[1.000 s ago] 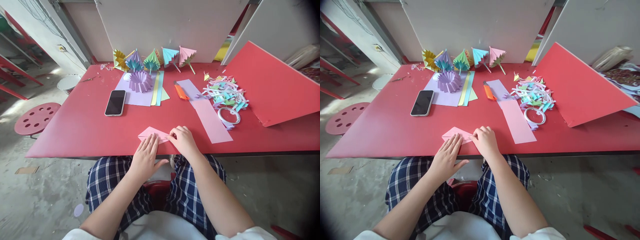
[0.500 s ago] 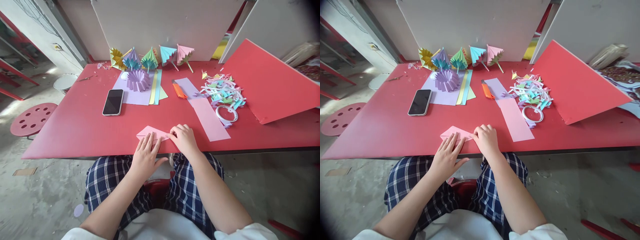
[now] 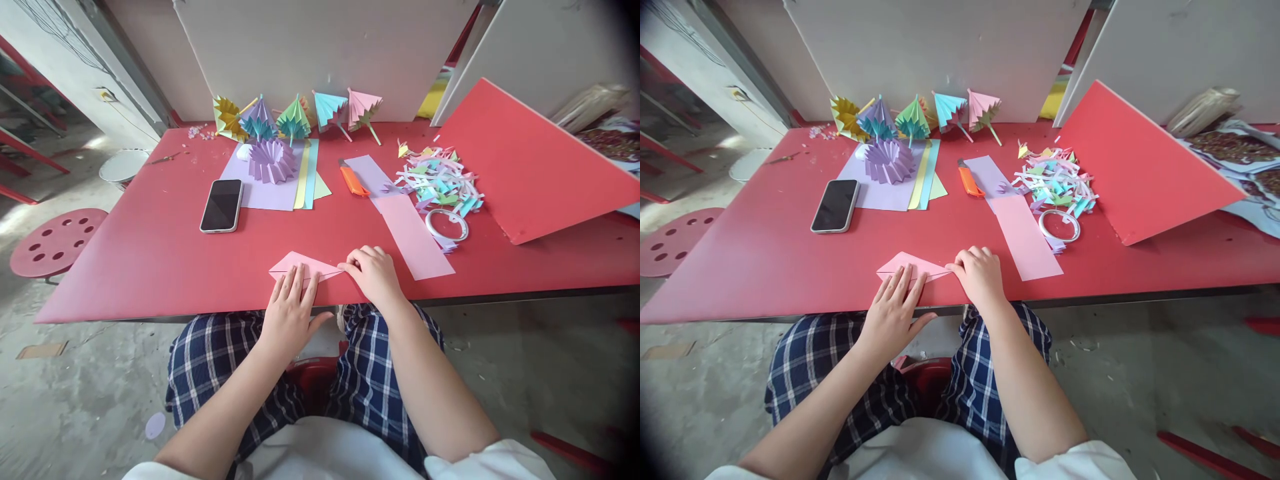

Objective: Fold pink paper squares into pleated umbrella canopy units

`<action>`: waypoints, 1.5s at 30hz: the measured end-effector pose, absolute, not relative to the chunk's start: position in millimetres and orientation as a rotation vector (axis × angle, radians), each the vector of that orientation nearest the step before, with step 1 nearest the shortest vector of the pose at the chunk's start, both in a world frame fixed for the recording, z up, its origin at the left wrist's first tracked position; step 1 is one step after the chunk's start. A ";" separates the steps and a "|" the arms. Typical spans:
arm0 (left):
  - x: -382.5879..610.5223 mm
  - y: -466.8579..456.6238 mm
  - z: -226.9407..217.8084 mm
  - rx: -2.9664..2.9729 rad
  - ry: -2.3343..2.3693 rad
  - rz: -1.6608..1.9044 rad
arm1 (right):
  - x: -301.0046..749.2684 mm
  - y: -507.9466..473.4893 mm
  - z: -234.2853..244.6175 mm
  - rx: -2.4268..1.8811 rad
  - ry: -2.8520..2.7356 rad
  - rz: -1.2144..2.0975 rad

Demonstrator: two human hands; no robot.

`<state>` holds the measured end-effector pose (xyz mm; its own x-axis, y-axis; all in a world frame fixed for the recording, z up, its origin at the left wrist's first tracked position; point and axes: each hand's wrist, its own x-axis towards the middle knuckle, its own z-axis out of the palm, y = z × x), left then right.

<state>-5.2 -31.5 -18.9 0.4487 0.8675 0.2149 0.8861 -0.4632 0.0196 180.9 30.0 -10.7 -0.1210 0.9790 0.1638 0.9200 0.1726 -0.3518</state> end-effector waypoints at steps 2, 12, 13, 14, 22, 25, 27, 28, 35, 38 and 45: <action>-5.0 -31.5 -18.5 -2.592 -1.573 -0.289 | 185.9 29.5 -8.7 -1.756 -2.047 0.323; -5.4 -31.8 -19.4 -2.597 -1.576 -0.287 | 177.9 24.0 -7.6 -1.588 -2.069 0.381; -5.4 -31.7 -19.4 -2.597 -1.575 -0.288 | 176.6 24.2 -8.6 -1.603 -2.080 0.356; -5.4 -31.6 -19.3 -2.596 -1.575 -0.288 | 175.7 24.5 -9.4 -1.616 -2.088 0.339; -5.4 -30.9 -18.7 -2.597 -1.572 -0.275 | 180.6 28.4 -11.0 -1.643 -2.040 0.391; -5.3 -30.9 -18.7 -2.596 -1.573 -0.280 | 184.6 28.4 -10.9 -1.600 -1.984 0.442; -5.3 -31.0 -18.6 -2.594 -1.574 -0.285 | 185.9 27.4 -10.0 -1.557 -1.953 0.494; -5.4 -31.1 -18.6 -2.594 -1.574 -0.287 | 186.1 26.7 -9.5 -1.541 -1.949 0.508; -5.5 -30.6 -19.8 -2.587 -1.572 -0.282 | 181.9 26.5 -12.1 -1.592 -2.011 0.406; -5.0 -30.0 -19.8 -2.583 -1.576 -0.272 | 181.1 28.2 -14.4 -1.606 -2.017 0.396; -4.9 -31.3 -19.8 -2.586 -1.574 -0.268 | 184.7 28.2 -15.5 -1.544 -1.972 0.421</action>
<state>-4.9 -31.3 -19.8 0.4495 0.8699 0.2032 0.8880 -0.4598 0.0037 184.7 28.2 -15.5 -0.1497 0.9550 0.2560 0.7674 0.2755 -0.5790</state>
